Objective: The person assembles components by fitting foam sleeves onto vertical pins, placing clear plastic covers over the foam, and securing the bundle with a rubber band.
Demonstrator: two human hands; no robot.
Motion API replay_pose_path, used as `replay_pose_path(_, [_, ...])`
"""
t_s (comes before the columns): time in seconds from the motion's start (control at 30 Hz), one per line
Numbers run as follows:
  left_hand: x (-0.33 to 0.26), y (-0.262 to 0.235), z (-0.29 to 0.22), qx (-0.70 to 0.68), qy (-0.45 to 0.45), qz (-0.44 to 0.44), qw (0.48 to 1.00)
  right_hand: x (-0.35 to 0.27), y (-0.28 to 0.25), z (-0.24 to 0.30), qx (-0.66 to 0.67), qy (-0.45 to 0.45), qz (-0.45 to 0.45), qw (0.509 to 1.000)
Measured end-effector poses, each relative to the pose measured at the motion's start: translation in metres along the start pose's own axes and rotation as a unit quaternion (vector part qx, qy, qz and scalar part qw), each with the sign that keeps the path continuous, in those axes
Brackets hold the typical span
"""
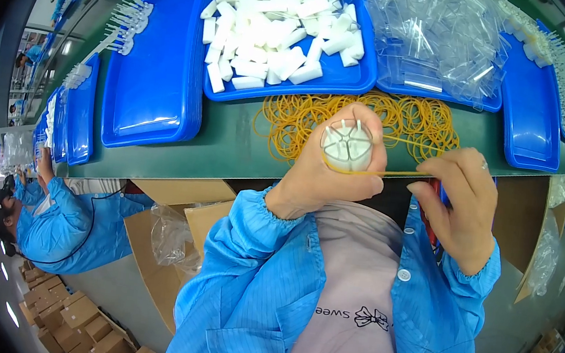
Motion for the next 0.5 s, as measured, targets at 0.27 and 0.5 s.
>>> replay_pose_path(0.27, [-0.002, 0.013, -0.001, -0.294, 0.055, 0.15, 0.942, -0.035, 0.011, -0.003, 0.746, -0.086, -0.127, 0.648])
replay_pose_path(0.5, [-0.009, 0.02, -0.011, 0.075, 0.049, -0.01, 0.996, -0.049, 0.069, -0.015, 0.858, 0.138, -0.069, 0.491])
Point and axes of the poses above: each hand's wrist, its own x-axis towards the middle knuckle, its own y-axis out of the palm, z = x × y, the point moved 9 cm from there along x, towards the middle knuckle, and after that the axes turned 5 degrees about -y, right-handed, at the moved point
